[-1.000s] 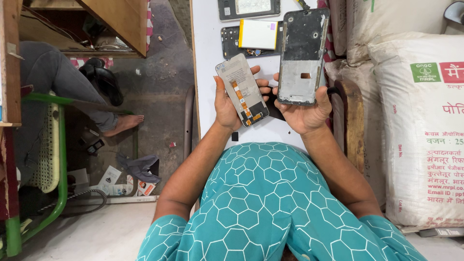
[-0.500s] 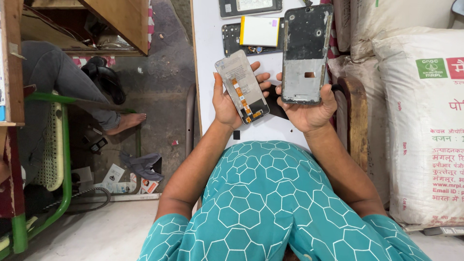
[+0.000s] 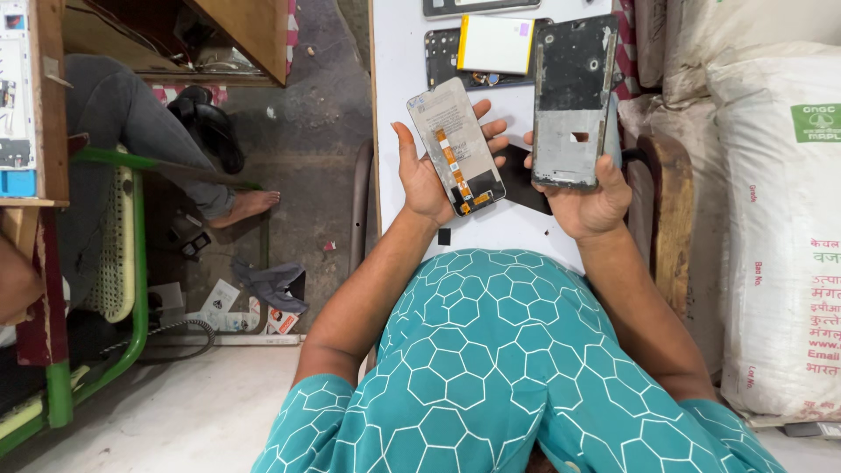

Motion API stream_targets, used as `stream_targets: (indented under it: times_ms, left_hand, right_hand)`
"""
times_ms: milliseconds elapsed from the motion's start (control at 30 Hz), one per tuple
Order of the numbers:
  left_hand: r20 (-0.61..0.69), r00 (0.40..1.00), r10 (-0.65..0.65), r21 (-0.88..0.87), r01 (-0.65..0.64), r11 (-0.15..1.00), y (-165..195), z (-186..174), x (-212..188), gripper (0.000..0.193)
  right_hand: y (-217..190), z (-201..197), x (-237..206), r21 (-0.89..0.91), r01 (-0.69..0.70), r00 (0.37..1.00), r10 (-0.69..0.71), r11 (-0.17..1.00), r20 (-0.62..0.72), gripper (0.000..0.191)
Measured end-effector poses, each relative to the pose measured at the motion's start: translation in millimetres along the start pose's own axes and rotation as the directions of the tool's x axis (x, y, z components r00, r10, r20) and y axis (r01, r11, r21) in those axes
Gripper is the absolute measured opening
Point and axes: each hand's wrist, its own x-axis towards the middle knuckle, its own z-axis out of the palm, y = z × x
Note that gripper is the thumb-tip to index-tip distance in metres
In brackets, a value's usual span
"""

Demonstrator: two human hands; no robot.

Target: The person works at a repair bench on a disassembled smartphone. They peel the backing from a replacement battery, position it inside the phone body, press it into place, and fit the back cover, then hold up the reassembled phone with both hands.

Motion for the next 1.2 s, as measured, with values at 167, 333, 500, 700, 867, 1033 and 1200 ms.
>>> stream_targets:
  times_ms: [167,333,500,700,867,1033,1200]
  left_hand:
    - [-0.008,1.0,-0.004,-0.031,0.004,1.0,-0.5,-4.3,-1.8,0.118]
    - [0.002,1.0,-0.007,-0.049,0.007,0.999,-1.0,-6.2,-2.5,0.107]
    - [0.013,1.0,-0.002,-0.077,0.003,0.997,-1.5,-7.2,-2.2,0.097]
    - [0.013,1.0,0.0,-0.1,0.001,0.995,-1.4,-7.5,-1.9,0.093]
    - [0.003,1.0,0.01,-0.095,-0.01,0.995,-2.6,-7.8,-3.4,0.084]
    - [-0.008,1.0,0.0,-0.08,0.0,0.997,-0.8,-5.5,-1.3,0.081]
    - [0.026,1.0,-0.011,-0.108,0.014,0.994,0.7,-6.9,0.9,0.083]
  right_hand:
    - [2.3,-12.4,-4.7,0.08,0.008,0.999,-0.011,0.997,0.03,0.083]
    - [5.8,-19.2,-4.1,0.143,0.009,0.999,-0.015,0.99,0.04,0.082]
    - [7.8,-19.1,-2.7,0.122,0.011,0.999,-0.016,0.992,0.041,0.083]
    - [7.1,-16.6,-0.1,0.126,0.013,0.999,-0.019,0.992,0.047,0.082]
    - [6.8,-12.2,-0.3,0.122,-0.007,0.999,0.002,0.993,0.037,0.081]
    - [5.5,-2.0,4.0,0.064,0.003,1.0,-0.003,0.998,0.006,0.081]
    - [2.1,2.2,8.3,0.052,-0.005,0.999,0.002,0.999,0.046,0.083]
